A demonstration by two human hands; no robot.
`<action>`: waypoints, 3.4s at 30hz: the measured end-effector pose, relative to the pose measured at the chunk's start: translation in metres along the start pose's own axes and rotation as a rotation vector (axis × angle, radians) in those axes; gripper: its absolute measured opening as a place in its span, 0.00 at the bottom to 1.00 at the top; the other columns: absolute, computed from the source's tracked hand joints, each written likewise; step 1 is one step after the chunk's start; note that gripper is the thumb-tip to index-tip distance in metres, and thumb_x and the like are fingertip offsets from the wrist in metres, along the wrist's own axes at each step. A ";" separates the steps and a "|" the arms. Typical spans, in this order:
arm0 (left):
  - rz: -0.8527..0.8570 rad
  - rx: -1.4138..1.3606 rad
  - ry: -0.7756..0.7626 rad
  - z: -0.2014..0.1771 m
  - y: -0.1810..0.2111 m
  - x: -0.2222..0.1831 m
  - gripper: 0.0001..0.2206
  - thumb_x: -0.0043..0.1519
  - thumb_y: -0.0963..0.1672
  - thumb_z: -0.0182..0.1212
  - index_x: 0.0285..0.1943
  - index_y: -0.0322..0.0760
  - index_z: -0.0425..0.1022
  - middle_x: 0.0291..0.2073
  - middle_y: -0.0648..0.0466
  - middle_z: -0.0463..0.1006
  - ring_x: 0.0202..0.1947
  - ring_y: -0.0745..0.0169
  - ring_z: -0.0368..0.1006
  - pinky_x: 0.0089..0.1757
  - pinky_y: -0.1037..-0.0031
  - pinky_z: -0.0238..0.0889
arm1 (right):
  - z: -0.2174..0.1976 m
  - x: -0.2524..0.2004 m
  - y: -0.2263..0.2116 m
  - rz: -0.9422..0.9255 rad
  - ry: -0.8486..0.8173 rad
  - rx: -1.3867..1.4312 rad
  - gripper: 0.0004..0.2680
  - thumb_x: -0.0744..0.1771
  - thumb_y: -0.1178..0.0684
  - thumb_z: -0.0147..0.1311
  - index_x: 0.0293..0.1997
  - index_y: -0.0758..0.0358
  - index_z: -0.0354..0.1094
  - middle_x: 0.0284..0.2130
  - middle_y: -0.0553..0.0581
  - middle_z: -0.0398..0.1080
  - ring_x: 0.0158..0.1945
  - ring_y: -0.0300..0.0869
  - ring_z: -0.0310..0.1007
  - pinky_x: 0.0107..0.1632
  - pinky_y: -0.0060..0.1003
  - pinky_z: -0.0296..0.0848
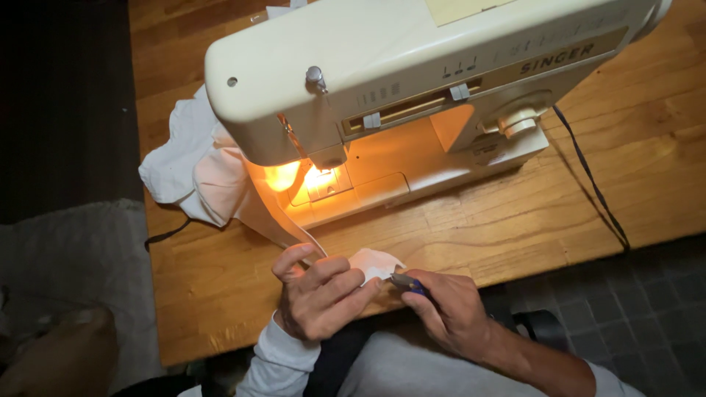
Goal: Using a seam ripper to remove stitches from white fabric and preparing it for sewing on a machine
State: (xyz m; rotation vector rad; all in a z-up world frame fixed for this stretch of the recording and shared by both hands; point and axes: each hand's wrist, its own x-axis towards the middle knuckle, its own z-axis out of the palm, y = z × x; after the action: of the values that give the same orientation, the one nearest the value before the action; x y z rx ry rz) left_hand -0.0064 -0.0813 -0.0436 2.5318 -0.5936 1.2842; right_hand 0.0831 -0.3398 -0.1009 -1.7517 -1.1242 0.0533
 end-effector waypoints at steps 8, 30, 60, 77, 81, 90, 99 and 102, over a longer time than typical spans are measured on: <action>0.012 -0.004 -0.003 0.002 0.000 -0.004 0.06 0.77 0.43 0.66 0.48 0.52 0.85 0.39 0.67 0.84 0.40 0.67 0.79 0.62 0.55 0.51 | 0.003 -0.003 0.001 -0.022 0.010 -0.023 0.11 0.76 0.51 0.56 0.60 0.66 0.77 0.45 0.55 0.86 0.38 0.45 0.88 0.43 0.37 0.83; 0.002 -0.097 -0.005 -0.020 -0.010 -0.005 0.06 0.79 0.40 0.63 0.54 0.41 0.87 0.43 0.54 0.82 0.40 0.54 0.78 0.50 0.56 0.53 | 0.007 0.035 0.011 -0.422 0.086 -0.207 0.13 0.75 0.45 0.59 0.64 0.58 0.81 0.25 0.50 0.60 0.23 0.43 0.59 0.31 0.42 0.61; -0.077 0.526 -0.240 -0.182 -0.189 -0.010 0.19 0.53 0.46 0.65 0.52 0.50 0.93 0.34 0.59 0.78 0.38 0.47 0.74 0.50 0.52 0.50 | -0.031 0.057 0.040 -0.295 0.291 -0.326 0.09 0.72 0.63 0.68 0.60 0.63 0.83 0.46 0.62 0.86 0.39 0.50 0.85 0.46 0.44 0.80; -0.295 0.272 -0.265 -0.145 -0.025 -0.083 0.16 0.79 0.38 0.49 0.50 0.39 0.87 0.24 0.55 0.58 0.25 0.49 0.59 0.35 0.58 0.51 | -0.083 0.020 0.092 -0.075 0.133 -0.140 0.13 0.69 0.65 0.56 0.60 0.70 0.82 0.41 0.61 0.83 0.38 0.45 0.82 0.46 0.37 0.77; -0.320 0.309 -0.283 -0.129 -0.020 -0.109 0.13 0.80 0.41 0.53 0.53 0.43 0.88 0.25 0.55 0.58 0.26 0.49 0.61 0.36 0.58 0.50 | -0.096 0.021 0.100 -0.214 0.017 -0.253 0.11 0.73 0.59 0.62 0.64 0.65 0.82 0.26 0.57 0.66 0.27 0.44 0.63 0.37 0.41 0.60; -0.584 0.714 -0.401 -0.035 0.050 -0.097 0.29 0.67 0.65 0.75 0.68 0.57 0.82 0.59 0.56 0.81 0.61 0.50 0.76 0.61 0.50 0.61 | -0.096 0.001 0.112 -0.136 0.018 -0.221 0.10 0.70 0.63 0.61 0.58 0.66 0.84 0.48 0.61 0.87 0.43 0.46 0.89 0.48 0.40 0.82; -0.504 0.559 -0.001 0.001 0.047 -0.051 0.05 0.76 0.44 0.71 0.46 0.53 0.87 0.46 0.60 0.82 0.50 0.57 0.79 0.53 0.61 0.58 | -0.112 -0.016 0.071 0.144 0.189 -0.046 0.04 0.71 0.58 0.67 0.46 0.67 0.79 0.40 0.60 0.81 0.38 0.40 0.79 0.46 0.31 0.74; -0.439 0.332 0.075 -0.012 0.052 -0.025 0.03 0.75 0.42 0.69 0.48 0.44 0.87 0.47 0.55 0.85 0.49 0.53 0.81 0.54 0.60 0.65 | -0.115 -0.026 0.072 0.220 0.390 0.095 0.04 0.73 0.59 0.63 0.49 0.69 0.74 0.42 0.63 0.77 0.42 0.42 0.76 0.48 0.31 0.74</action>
State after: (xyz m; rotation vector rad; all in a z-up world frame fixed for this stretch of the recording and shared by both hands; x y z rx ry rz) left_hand -0.0514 -0.1165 -0.0551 2.6396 0.2061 1.3849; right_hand 0.1734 -0.4442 -0.1102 -1.7017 -0.6364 -0.0962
